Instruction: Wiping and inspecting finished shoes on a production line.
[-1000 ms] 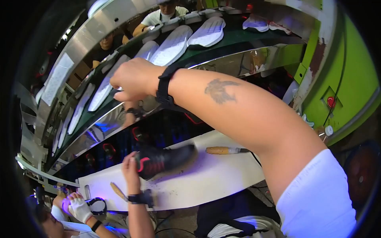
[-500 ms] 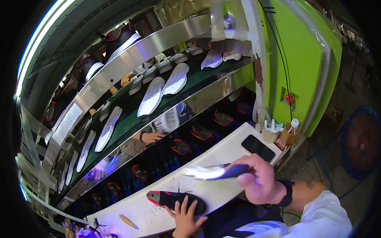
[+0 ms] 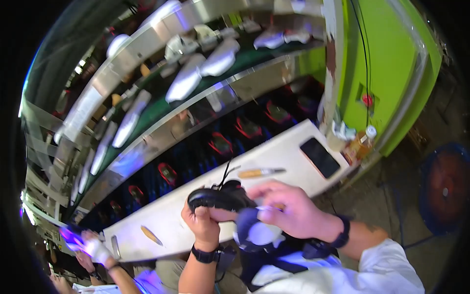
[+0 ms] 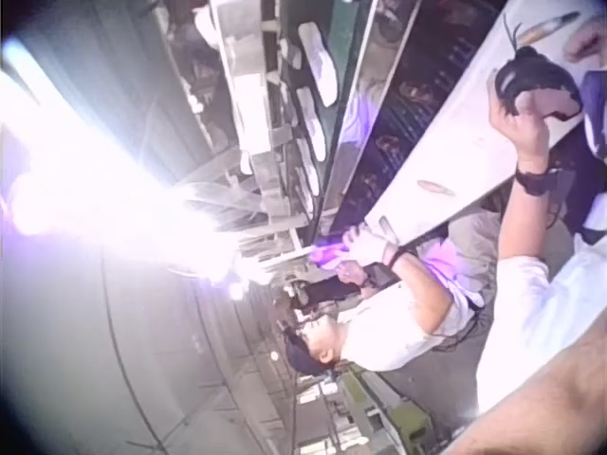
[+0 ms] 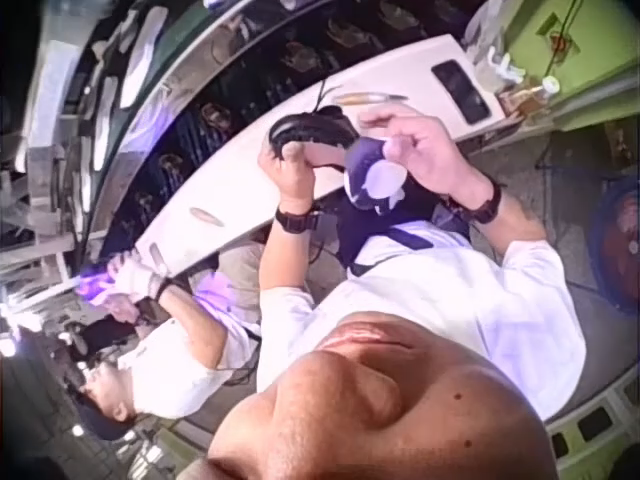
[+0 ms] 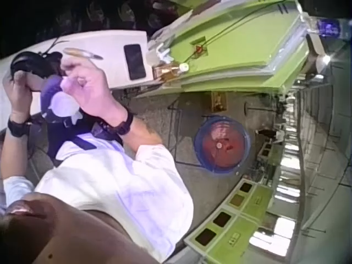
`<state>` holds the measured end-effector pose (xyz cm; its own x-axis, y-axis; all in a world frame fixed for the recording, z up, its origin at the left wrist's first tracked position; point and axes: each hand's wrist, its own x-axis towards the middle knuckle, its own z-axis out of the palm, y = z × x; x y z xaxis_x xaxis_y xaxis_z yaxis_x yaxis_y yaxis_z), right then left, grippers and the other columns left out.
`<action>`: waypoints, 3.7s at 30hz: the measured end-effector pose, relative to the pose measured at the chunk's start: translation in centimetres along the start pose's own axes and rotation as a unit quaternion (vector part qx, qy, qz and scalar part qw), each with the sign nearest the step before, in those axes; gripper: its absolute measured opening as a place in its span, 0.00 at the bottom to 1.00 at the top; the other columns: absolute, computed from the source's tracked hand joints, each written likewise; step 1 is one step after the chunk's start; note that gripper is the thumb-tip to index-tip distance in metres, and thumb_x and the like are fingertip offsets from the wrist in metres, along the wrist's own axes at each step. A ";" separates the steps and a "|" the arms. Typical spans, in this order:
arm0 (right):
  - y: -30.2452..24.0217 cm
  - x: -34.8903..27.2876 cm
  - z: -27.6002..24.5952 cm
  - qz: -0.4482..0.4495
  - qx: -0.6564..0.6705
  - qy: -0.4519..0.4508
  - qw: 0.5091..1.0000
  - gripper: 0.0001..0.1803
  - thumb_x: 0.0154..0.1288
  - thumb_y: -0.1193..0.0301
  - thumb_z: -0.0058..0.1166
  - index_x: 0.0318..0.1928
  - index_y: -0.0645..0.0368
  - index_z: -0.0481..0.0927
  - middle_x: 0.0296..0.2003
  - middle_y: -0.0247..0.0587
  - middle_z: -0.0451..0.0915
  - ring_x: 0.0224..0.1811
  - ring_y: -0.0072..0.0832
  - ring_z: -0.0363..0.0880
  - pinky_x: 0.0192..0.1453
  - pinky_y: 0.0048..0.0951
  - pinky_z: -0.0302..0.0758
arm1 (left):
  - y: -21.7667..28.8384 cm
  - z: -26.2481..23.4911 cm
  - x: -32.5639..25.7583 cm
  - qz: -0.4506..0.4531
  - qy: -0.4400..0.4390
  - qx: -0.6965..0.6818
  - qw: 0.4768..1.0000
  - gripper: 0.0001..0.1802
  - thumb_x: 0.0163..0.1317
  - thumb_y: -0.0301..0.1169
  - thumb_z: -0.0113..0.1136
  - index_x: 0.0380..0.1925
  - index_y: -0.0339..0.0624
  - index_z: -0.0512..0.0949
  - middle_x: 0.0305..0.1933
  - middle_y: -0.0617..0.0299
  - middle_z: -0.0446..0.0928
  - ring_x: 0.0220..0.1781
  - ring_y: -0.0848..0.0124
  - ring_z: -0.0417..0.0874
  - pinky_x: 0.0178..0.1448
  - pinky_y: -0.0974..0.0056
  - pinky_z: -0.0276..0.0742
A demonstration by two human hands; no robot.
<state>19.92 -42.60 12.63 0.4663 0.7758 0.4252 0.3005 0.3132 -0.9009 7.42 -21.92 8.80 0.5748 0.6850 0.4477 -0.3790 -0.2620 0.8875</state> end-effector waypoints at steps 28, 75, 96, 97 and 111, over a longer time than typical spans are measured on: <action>-2.2 -5.6 -1.0 0.038 -0.071 -0.039 0.996 0.22 0.60 0.59 0.73 0.33 0.61 0.75 0.55 0.65 0.77 0.61 0.57 0.79 0.67 0.52 0.76 | 6.5 0.9 -8.2 0.118 -0.244 0.231 0.935 0.26 0.52 0.42 0.82 0.32 0.38 0.74 0.55 0.42 0.76 0.34 0.72 0.79 0.36 0.70 0.78; 0.3 0.3 2.1 -0.018 0.379 0.037 0.925 0.28 0.74 0.49 0.56 0.52 0.65 0.83 0.44 0.42 0.87 0.49 0.27 0.82 0.61 0.31 0.74 | 5.8 4.9 -5.2 0.143 -0.206 0.130 0.959 0.49 0.67 0.63 0.57 0.66 0.24 0.65 0.63 0.38 0.73 0.64 0.47 0.76 0.70 0.46 0.70; 2.2 -6.1 6.1 -0.121 -0.028 -0.010 0.992 0.23 0.37 0.71 0.73 0.32 0.58 0.72 0.32 0.41 0.71 0.34 0.42 0.75 0.34 0.41 0.72 | 10.1 -2.4 -9.9 -0.083 -0.131 0.160 0.975 0.41 0.48 0.53 0.81 0.47 0.38 0.67 0.55 0.40 0.78 0.63 0.52 0.81 0.79 0.38 0.59; 2.3 -6.1 5.9 -0.116 -0.028 -0.006 0.993 0.23 0.37 0.71 0.73 0.32 0.58 0.72 0.32 0.41 0.71 0.34 0.42 0.75 0.34 0.41 0.72 | 10.0 -2.3 -9.8 -0.072 -0.143 0.159 0.974 0.41 0.48 0.53 0.82 0.47 0.38 0.67 0.55 0.41 0.78 0.63 0.53 0.81 0.79 0.38 0.58; 8.7 -5.3 5.9 0.003 -0.124 -0.005 0.992 0.29 0.41 0.57 0.77 0.34 0.59 0.73 0.33 0.41 0.73 0.36 0.43 0.76 0.40 0.41 0.75 | 12.1 -0.9 -2.3 0.034 -0.394 0.504 0.768 0.32 0.43 0.45 0.81 0.38 0.29 0.79 0.42 0.40 0.85 0.43 0.47 0.87 0.53 0.52 0.82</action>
<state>15.19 -40.77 2.04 0.4617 0.7827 0.4174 0.4934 0.1644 -0.8541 0.85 -26.02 18.39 0.9894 0.1266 0.0711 0.0982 -0.9441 0.3148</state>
